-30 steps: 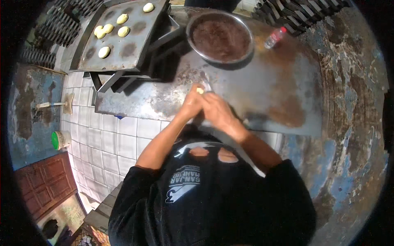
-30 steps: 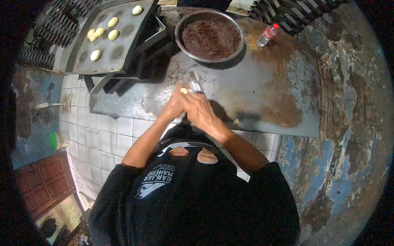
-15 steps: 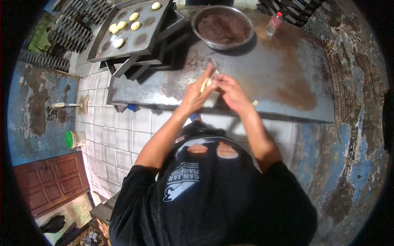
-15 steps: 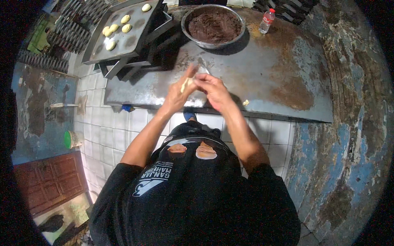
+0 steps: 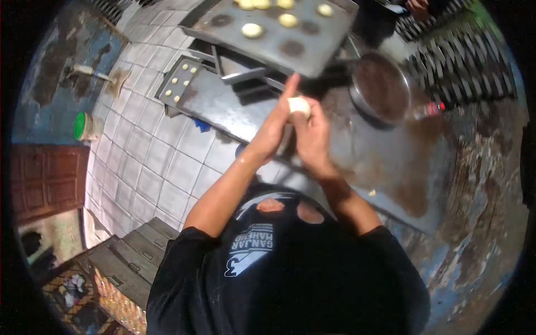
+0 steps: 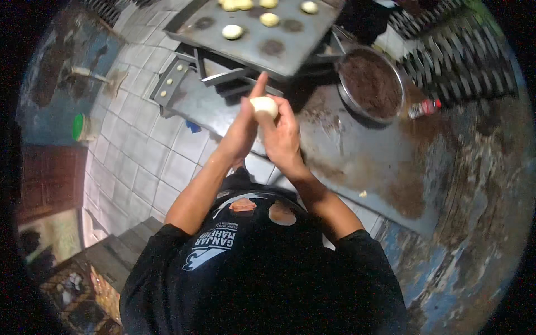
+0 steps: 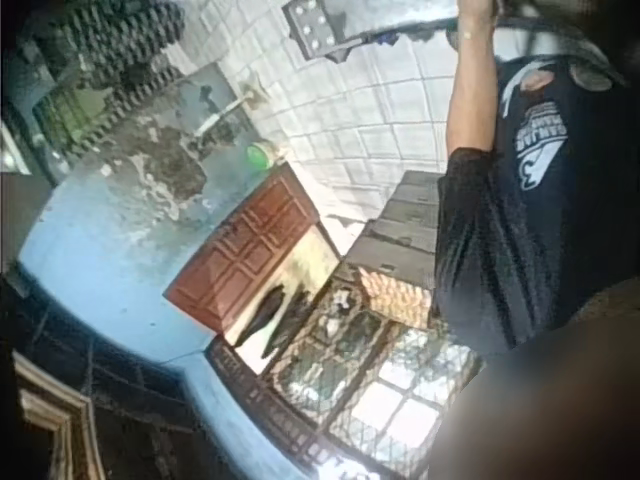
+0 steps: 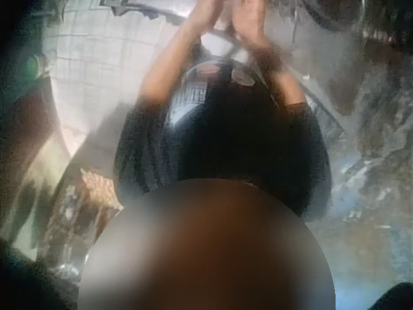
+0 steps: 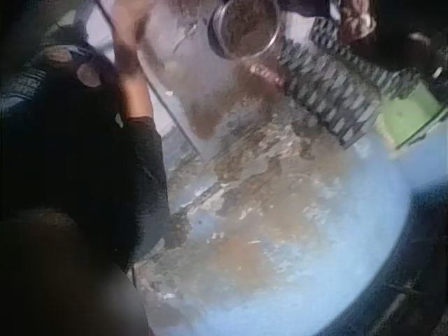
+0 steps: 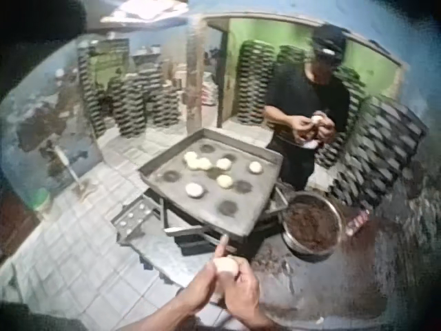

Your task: The person fills small pieces of dough with a dark filling from a bowl, rolls them into round buns by hand, and places them onto a metal baking tray.

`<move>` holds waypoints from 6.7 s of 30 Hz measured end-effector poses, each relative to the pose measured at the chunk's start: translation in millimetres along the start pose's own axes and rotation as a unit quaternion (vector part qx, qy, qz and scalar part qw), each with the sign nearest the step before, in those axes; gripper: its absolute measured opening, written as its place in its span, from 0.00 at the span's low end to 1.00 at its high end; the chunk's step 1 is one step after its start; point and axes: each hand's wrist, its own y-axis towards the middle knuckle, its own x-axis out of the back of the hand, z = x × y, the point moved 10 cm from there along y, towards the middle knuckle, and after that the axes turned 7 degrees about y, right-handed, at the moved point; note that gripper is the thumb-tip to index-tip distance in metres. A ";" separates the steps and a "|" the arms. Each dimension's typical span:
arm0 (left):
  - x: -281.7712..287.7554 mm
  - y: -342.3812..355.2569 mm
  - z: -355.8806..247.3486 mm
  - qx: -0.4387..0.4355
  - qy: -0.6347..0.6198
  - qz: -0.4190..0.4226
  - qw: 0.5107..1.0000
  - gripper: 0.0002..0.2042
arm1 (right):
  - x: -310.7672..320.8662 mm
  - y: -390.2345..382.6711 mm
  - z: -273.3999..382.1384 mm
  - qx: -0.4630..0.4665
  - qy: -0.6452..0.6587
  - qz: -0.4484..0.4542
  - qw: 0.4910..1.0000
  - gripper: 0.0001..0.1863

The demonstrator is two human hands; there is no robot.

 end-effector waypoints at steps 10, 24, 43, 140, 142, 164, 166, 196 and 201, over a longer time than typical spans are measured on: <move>225.4 68.8 -103.1 -0.128 0.028 -0.229 0.965 0.33 | -184.3 276.1 -93.5 -0.107 -0.154 0.158 0.970 0.21; 353.8 4.7 -55.4 -0.012 0.133 -0.251 0.959 0.23 | -249.7 350.0 -203.5 -0.238 -0.073 0.346 0.905 0.40; -7.2 22.2 39.2 0.061 -0.050 -0.009 0.997 0.16 | 9.4 9.6 59.0 0.040 -0.275 -0.033 0.960 0.16; -75.8 -50.6 37.2 0.041 0.005 0.048 0.998 0.36 | 65.0 -66.9 -14.4 -0.038 0.021 -0.025 0.999 0.23; -30.0 -29.1 12.6 -0.089 0.187 -0.011 0.978 0.32 | 16.7 -43.3 -27.4 -0.231 0.281 -0.017 0.931 0.17; 250.0 62.4 -54.5 -0.033 0.195 -0.122 0.973 0.18 | -53.4 242.7 -189.2 -0.092 -0.557 0.295 0.771 0.40; 254.7 64.4 -63.5 -0.048 0.206 -0.139 0.968 0.18 | -49.6 260.1 -196.5 -0.207 -0.444 0.354 0.797 0.43; -153.7 -85.8 163.0 0.131 0.113 -0.001 0.985 0.18 | 180.5 -203.9 -34.5 -0.226 0.188 -0.211 0.932 0.13; -118.3 -98.7 209.7 0.223 0.080 -0.073 0.969 0.27 | 216.8 -203.0 -30.5 -0.155 0.124 -0.278 0.940 0.15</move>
